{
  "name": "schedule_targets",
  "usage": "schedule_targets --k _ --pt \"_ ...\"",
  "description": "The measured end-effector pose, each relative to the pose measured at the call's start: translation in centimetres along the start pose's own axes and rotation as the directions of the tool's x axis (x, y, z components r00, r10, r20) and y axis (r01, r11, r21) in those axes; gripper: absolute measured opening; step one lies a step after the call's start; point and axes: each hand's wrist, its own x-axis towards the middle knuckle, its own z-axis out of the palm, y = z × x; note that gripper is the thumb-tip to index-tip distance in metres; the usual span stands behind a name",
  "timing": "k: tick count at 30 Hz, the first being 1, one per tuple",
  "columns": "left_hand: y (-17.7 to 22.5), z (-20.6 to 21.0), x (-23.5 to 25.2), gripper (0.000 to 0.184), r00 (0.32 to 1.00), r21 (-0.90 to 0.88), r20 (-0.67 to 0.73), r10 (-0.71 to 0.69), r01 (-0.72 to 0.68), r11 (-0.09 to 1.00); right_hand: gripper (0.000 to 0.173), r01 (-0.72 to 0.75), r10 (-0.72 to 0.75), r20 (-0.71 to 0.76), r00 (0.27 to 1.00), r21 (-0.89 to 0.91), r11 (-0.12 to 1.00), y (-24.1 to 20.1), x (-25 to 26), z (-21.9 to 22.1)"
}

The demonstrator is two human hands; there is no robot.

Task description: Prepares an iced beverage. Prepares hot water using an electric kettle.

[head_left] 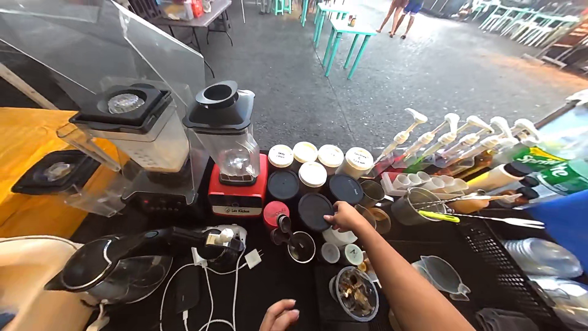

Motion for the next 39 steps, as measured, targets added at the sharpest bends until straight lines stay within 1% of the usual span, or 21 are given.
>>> schedule_targets --k 2,4,5,6,7,9,11,12,13,14,16,18,20,25,27,29,31,34,35,37,39 --pt "1.1 0.7 4.4 0.028 0.997 0.07 -0.052 0.053 -0.049 0.996 0.064 0.022 -0.022 -0.001 1.0 -0.001 1.0 0.4 -0.5 0.0" --pt "1.9 1.9 10.4 0.028 0.997 0.217 -0.065 0.035 -0.02 0.976 0.064 0.034 -0.034 -0.016 0.999 -0.001 0.999 0.8 -0.9 0.1" --pt "2.3 2.5 13.8 0.031 0.999 0.286 -0.014 -0.039 0.042 0.957 0.063 0.037 -0.037 -0.023 0.999 0.006 0.999 1.0 -1.0 0.2" --pt "2.7 2.9 17.5 0.035 0.985 0.343 0.07 -0.155 0.122 0.931 0.063 0.043 -0.042 -0.034 0.999 0.013 0.999 1.1 -1.0 0.3" --pt "2.7 3.3 21.1 0.039 0.949 0.394 0.155 -0.276 0.197 0.898 0.062 0.049 -0.048 -0.046 0.998 0.014 0.999 1.1 -1.0 0.4" --pt "1.4 4.5 26.8 0.042 0.841 0.509 0.267 -0.471 0.292 0.809 0.059 0.057 -0.056 -0.064 0.996 0.008 0.998 1.1 -1.2 0.5" --pt "-0.6 5.1 30.2 0.039 0.712 0.638 0.353 -0.607 0.291 0.713 0.059 0.06 -0.06 -0.079 0.995 -0.005 0.998 0.8 -1.5 0.4" --pt "-1.5 5.3 31.0 0.036 0.648 0.7 0.386 -0.657 0.259 0.666 0.059 0.062 -0.065 -0.088 0.994 -0.032 0.998 0.7 -1.8 0.4" --pt "-2.4 5.5 31.5 0.038 0.606 0.737 0.407 -0.684 0.224 0.637 0.06 0.073 -0.08 -0.089 0.993 -0.078 0.994 0.3 -2.0 0.2" --pt "-3.2 5.7 31.9 0.041 0.597 0.754 0.417 -0.686 0.194 0.627 0.063 0.099 -0.109 -0.08 0.991 -0.123 0.988 -0.3 -2.1 -0.2" --pt "-4.2 5.9 32.0 0.048 0.615 0.749 0.424 -0.664 0.174 0.639 0.07 0.224 -0.232 -0.043 0.972 -0.141 0.964 -1.3 -1.4 -1.0" --pt "-4.5 5.7 31.6 0.05 0.632 0.731 0.426 -0.647 0.18 0.658 0.068 0.324 -0.327 -0.01 0.945 -0.117 0.939 -2.2 0.2 -1.2" --pt "-4.3 5.6 31.8 0.049 0.622 0.736 0.437 -0.65 0.169 0.656 0.063 0.34 -0.341 0.021 0.94 -0.137 0.93 -2.9 1.3 -1.5" --pt "-4.1 5.1 33.2 0.05 0.534 0.773 0.455 -0.712 0.16 0.614 0.048 0.32 -0.338 -0.042 0.94 -0.227 0.92 -4.2 1.7 -1.4" --pt "-4.9 5.0 33.6 0.066 0.519 0.73 0.469 -0.715 0.228 0.645 0.046 0.3 -0.327 -0.093 0.94 -0.222 0.928 -4.3 1.4 -1.2" --pt "-6.0 5.0 33.7 0.082 0.521 0.622 0.453 -0.724 0.397 0.675 0.046 0.309 -0.343 -0.147 0.928 -0.21 0.927 -4.3 0.9 -1.2" --pt "-6.5 5.0 33.8 0.089 0.517 0.507 0.431 -0.74 0.54 0.672 0.044 0.333 -0.376 -0.209 0.903 -0.213 0.919 -4.7 -0.2 -1.8" --pt "-5.2 5.1 34.1 0.092 0.502 0.478 0.423 -0.754 0.584 0.656 0.041 0.407 -0.436 -0.179 0.882 -0.176 0.896 -3.7 -3.4 -3.1" --pt "-4.2 5.0 34.3 0.091 0.499 0.51 0.42 -0.757 0.561 0.653 0.037 0.453 -0.474 -0.168 0.864 -0.149 0.879 -2.9 -4.8 -3.7" --pt "-2.7 4.7 34.2 0.087 0.515 0.571 0.39 -0.763 0.514 0.639 0.026 0.562 -0.577 -0.204 0.791 -0.133 0.817 -0.8 -7.7 -4.8" --pt "-1.6 4.4 33.6 0.079 0.571 0.607 0.314 -0.758 0.493 0.623 0.023 0.635 -0.652 -0.309 0.693 -0.167 0.754 0.9 -9.0 -6.8"
